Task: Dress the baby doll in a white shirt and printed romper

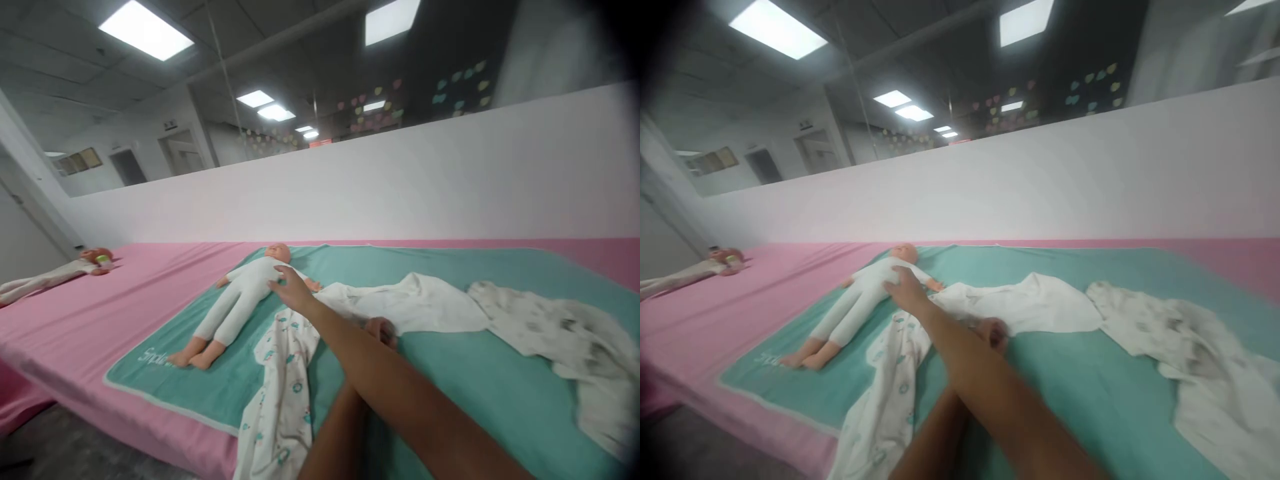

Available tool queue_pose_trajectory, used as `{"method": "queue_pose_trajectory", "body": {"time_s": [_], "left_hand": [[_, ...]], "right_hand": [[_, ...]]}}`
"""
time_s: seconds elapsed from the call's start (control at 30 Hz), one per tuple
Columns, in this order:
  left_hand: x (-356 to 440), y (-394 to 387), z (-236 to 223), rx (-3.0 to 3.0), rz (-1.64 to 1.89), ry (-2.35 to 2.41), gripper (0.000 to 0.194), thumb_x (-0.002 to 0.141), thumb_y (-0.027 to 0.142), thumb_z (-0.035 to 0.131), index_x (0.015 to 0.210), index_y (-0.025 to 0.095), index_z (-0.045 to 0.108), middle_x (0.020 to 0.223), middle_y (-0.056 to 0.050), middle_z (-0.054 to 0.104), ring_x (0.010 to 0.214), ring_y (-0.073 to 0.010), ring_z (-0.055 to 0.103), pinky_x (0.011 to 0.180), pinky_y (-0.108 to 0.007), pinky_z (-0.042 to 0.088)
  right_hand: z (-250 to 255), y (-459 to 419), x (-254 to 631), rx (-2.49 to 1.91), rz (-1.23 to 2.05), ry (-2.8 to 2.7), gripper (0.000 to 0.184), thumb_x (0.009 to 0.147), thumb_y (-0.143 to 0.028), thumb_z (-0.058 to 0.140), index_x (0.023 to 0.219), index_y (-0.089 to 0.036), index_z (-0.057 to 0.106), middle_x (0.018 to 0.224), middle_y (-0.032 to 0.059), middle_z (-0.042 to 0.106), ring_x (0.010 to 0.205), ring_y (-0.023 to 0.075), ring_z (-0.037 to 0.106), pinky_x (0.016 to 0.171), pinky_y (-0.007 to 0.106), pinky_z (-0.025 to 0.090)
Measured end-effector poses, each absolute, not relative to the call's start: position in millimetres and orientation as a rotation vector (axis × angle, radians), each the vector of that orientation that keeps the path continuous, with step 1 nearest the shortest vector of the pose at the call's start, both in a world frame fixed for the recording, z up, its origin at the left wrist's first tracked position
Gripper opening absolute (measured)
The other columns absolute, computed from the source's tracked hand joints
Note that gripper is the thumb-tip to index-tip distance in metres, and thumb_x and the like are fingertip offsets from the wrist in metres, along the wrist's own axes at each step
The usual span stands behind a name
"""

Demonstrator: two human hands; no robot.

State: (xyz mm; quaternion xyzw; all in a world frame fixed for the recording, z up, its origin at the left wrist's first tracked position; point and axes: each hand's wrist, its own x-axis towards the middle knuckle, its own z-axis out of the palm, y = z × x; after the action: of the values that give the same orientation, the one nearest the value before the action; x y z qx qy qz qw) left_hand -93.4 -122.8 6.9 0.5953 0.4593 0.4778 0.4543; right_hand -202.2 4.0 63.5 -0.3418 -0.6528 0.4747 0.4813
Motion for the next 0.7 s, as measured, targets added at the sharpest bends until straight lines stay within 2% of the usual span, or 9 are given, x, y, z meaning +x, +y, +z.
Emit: {"method": "queue_pose_trajectory", "body": {"time_s": [0.1,0.17,0.23,0.27,0.4,0.47,0.57,0.63,0.7], "left_hand": [[-90.7,-120.1,3.2,1.537,1.154,1.121,0.034,0.07,0.019,0.058,0.104,0.019,0.063,0.103,-0.01,0.064,0.093,-0.0264,0.058,0.085,-0.04,0.045],[-93.6,-114.8,0.9,1.517,1.126,1.092,0.038,0.073,0.019,0.056,0.11,0.019,0.06,0.106,-0.01,0.064,0.085,-0.0248,0.061,0.077,-0.04,0.049],[-98.1,-110.0,0.0,1.322,1.206,1.109,0.05,0.075,0.021,0.056,0.125,0.021,0.049,0.113,-0.011,0.061,0.084,-0.0223,0.061,0.07,-0.036,0.051],[-100.5,-108.5,0.4,1.225,1.22,1.099,0.056,0.076,0.022,0.057,0.13,0.02,0.044,0.115,-0.012,0.061,0.084,-0.0216,0.062,0.069,-0.035,0.052],[-108.8,-110.3,8.0,0.998,1.24,0.923,0.064,0.081,0.022,0.059,0.138,0.019,0.03,0.114,-0.011,0.062,0.093,-0.0227,0.064,0.08,-0.037,0.052],[-112.1,-113.2,13.4,0.919,1.212,0.846,0.06,0.083,0.021,0.058,0.136,0.019,0.03,0.112,-0.009,0.063,0.097,-0.025,0.064,0.082,-0.041,0.052],[-115.0,-115.6,18.5,0.855,1.187,0.831,0.04,0.081,0.02,0.061,0.118,0.015,0.046,0.11,-0.011,0.063,0.099,-0.0264,0.064,0.083,-0.041,0.053],[-115.1,-116.1,19.4,0.855,1.202,0.843,0.027,0.081,0.018,0.061,0.107,0.013,0.054,0.111,-0.012,0.063,0.101,-0.0259,0.063,0.085,-0.039,0.053],[-113.8,-116.6,19.6,0.863,1.219,0.857,0.025,0.081,0.017,0.061,0.105,0.012,0.056,0.113,-0.013,0.062,0.103,-0.0253,0.062,0.087,-0.039,0.052]], "right_hand": [[56.6,-7.4,-103.8,-1.044,0.831,-1.509,0.038,0.081,-0.034,0.054,0.115,-0.019,0.053,0.121,0.007,0.055,0.109,0.0212,0.053,0.1,0.036,0.038],[41.2,-15.0,-25.1,-1.18,0.635,-1.453,0.034,0.081,-0.027,0.051,0.114,-0.019,0.053,0.127,0.0082,0.051,0.119,0.0221,0.046,0.105,0.036,0.031],[22.2,-25.3,51.0,-1.314,0.503,-1.443,0.033,0.077,-0.021,0.053,0.109,-0.018,0.056,0.129,0.01,0.049,0.128,0.0241,0.036,0.11,0.037,0.023],[13.1,-30.7,84.5,-1.39,0.463,-1.44,0.033,0.075,-0.019,0.055,0.108,-0.016,0.056,0.128,0.0121,0.05,0.127,0.0263,0.036,0.11,0.039,0.022],[-8.9,-43.9,170.1,-1.662,0.347,-1.396,0.038,0.075,-0.021,0.054,0.111,-0.01,0.055,0.125,0.0195,0.05,0.122,0.0321,0.041,0.105,0.045,0.026],[-11.6,-44.3,184.2,-1.754,0.306,-1.378,0.039,0.077,-0.025,0.052,0.113,-0.009,0.054,0.123,0.0211,0.052,0.121,0.0339,0.042,0.103,0.046,0.027],[-12.6,-42.7,184.3,-1.818,0.303,-1.399,0.037,0.076,-0.029,0.055,0.108,-0.01,0.058,0.114,0.0207,0.057,0.115,0.036,0.046,0.097,0.047,0.031],[-12.8,-42.7,180.5,-1.813,0.318,-1.43,0.03,0.074,-0.027,0.058,0.1,-0.013,0.061,0.11,0.0189,0.059,0.112,0.0355,0.047,0.095,0.047,0.031],[-10.8,-43.7,177.9,-1.781,0.357,-1.45,0.017,0.074,-0.023,0.057,0.087,-0.016,0.063,0.103,0.016,0.062,0.108,0.0324,0.049,0.093,0.044,0.033]]}}
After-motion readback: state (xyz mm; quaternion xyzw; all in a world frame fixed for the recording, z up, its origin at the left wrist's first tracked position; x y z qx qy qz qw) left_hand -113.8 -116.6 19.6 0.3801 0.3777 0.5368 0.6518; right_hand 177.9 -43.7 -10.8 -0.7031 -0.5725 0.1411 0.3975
